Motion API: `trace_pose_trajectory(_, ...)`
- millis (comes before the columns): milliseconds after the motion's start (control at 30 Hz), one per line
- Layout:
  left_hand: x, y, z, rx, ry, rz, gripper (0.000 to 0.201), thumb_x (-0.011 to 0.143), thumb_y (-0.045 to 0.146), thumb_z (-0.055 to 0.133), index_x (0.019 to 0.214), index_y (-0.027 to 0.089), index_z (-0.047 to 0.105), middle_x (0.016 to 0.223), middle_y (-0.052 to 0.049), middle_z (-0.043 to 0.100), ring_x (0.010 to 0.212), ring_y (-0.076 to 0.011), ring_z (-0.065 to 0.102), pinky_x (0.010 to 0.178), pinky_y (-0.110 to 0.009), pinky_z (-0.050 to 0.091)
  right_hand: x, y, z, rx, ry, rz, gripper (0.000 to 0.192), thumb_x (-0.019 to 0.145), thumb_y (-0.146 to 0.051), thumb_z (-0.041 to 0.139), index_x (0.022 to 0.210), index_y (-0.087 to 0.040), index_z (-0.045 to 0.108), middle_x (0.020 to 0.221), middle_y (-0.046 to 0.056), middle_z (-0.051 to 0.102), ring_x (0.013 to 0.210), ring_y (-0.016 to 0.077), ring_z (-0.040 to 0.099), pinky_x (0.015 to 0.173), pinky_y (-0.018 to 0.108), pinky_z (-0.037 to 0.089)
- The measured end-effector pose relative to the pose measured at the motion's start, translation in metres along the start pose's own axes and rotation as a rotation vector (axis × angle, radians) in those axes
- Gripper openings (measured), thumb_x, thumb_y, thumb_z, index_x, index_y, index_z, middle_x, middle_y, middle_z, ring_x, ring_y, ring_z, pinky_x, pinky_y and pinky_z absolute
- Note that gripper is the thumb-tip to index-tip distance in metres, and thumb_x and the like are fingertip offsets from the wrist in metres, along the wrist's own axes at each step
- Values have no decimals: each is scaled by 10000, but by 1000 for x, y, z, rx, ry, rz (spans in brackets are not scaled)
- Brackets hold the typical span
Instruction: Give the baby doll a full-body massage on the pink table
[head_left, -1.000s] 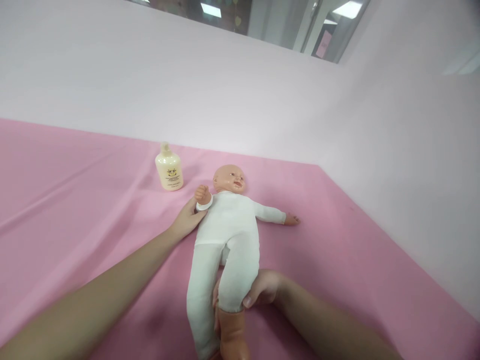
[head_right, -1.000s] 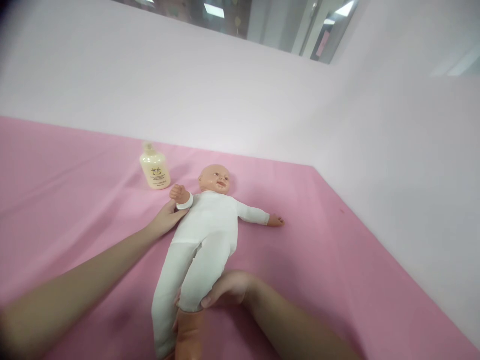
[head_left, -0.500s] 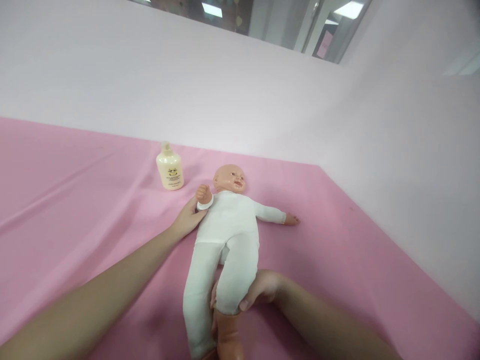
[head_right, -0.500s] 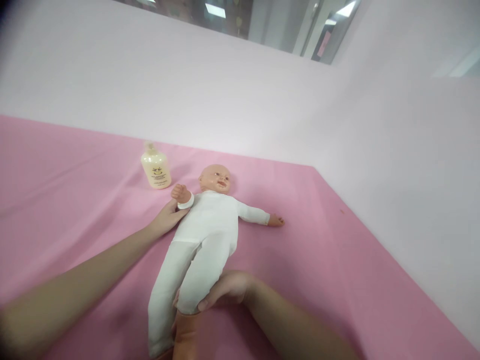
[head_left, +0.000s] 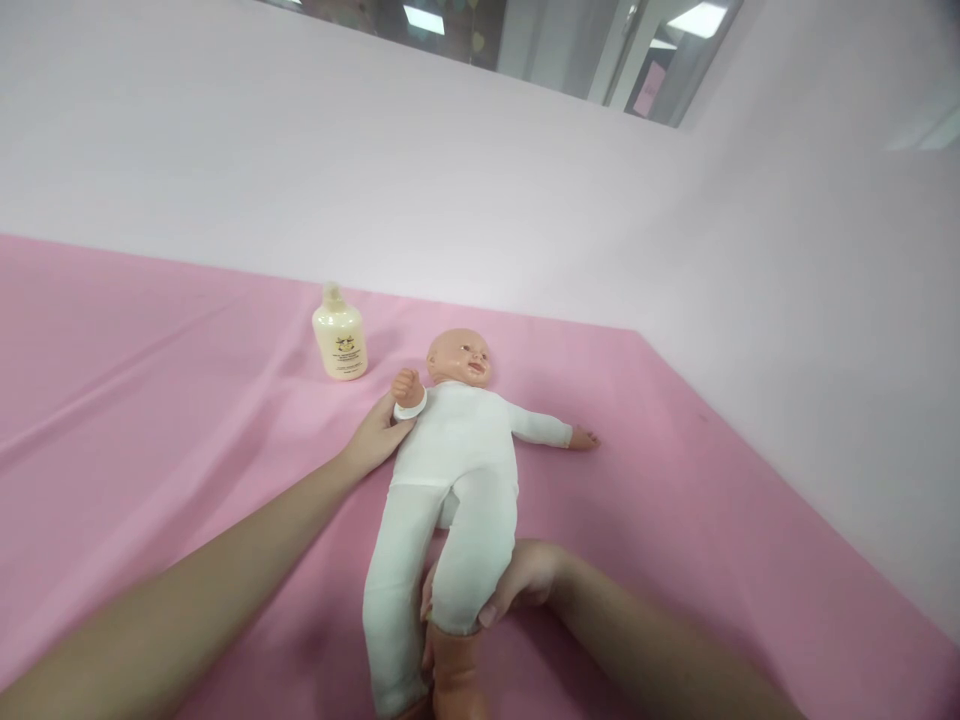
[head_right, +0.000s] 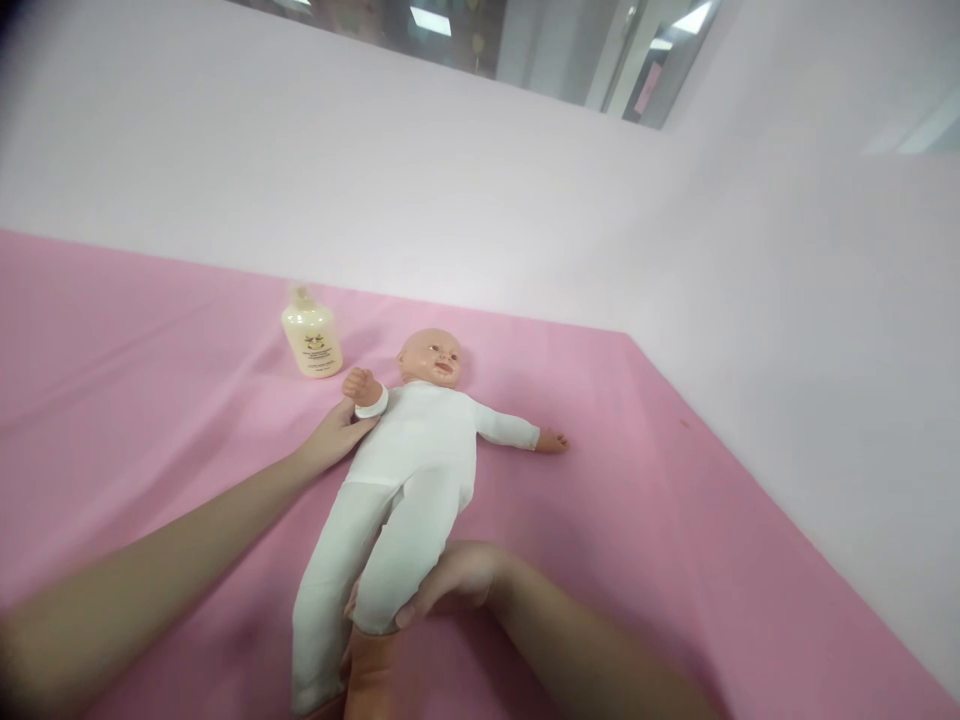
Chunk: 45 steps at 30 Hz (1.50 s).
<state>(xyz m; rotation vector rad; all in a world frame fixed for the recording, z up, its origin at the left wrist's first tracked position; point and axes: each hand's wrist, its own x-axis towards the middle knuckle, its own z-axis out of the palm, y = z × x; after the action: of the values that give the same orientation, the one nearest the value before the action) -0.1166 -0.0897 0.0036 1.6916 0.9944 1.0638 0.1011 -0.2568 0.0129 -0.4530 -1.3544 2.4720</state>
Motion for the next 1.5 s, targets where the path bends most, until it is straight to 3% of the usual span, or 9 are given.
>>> trace_pose_trajectory(333,0,-4,0,-11,7,5,491,897,436,706,1313,182,656,1251,-114,752,1198,-359,696,1031,-502,567,0,0,3,66,-30,6,733,603,-545,976,1132,-123,693,975,122,782,1140,309,728,1081,397,498)
trace_pose_trajectory(533,0,-9,0,20,14,28,436,917,437,684,1268,178,668,1233,-114,751,1159,-346,705,999,-491,574,4,18,-6,164,59,-96,680,608,-597,893,1061,-135,683,865,108,773,972,298,745,949,410,530)
trace_pose_trajectory(667,1,-15,0,131,-1,203,335,934,399,652,1199,197,684,1211,-109,752,1149,-330,700,1041,-506,547,6,30,-16,298,157,-251,699,640,-638,794,1114,-142,659,874,128,781,792,255,726,735,357,529)
trace_pose_trajectory(767,1,-15,-1,275,-3,396,399,881,385,711,1243,222,667,1294,-118,725,1241,-345,656,1120,-529,486,5,30,-18,312,197,-303,671,676,-633,754,1120,-142,650,887,121,775,789,253,714,724,352,513)
trace_pose_trajectory(867,-1,-13,-2,352,-21,500,469,864,416,734,1283,226,639,1311,-136,715,1269,-355,638,1127,-534,473,5,27,-15,328,200,-320,650,699,-639,738,1127,-160,638,876,90,759,783,243,696,754,358,501)
trace_pose_trajectory(1233,-1,-11,-4,452,-67,642,460,928,466,668,1326,241,626,1321,-139,715,1242,-337,664,1122,-522,487,5,24,-13,323,164,-342,633,757,-645,730,1141,-144,681,906,95,760,810,231,692,753,339,504)
trace_pose_trajectory(1500,-4,-9,-4,399,-78,597,500,888,542,692,1285,241,654,1286,-139,740,1224,-337,676,1116,-522,489,6,24,-9,316,239,-254,628,658,-627,769,1043,-136,701,868,108,770,806,235,696,765,343,492)
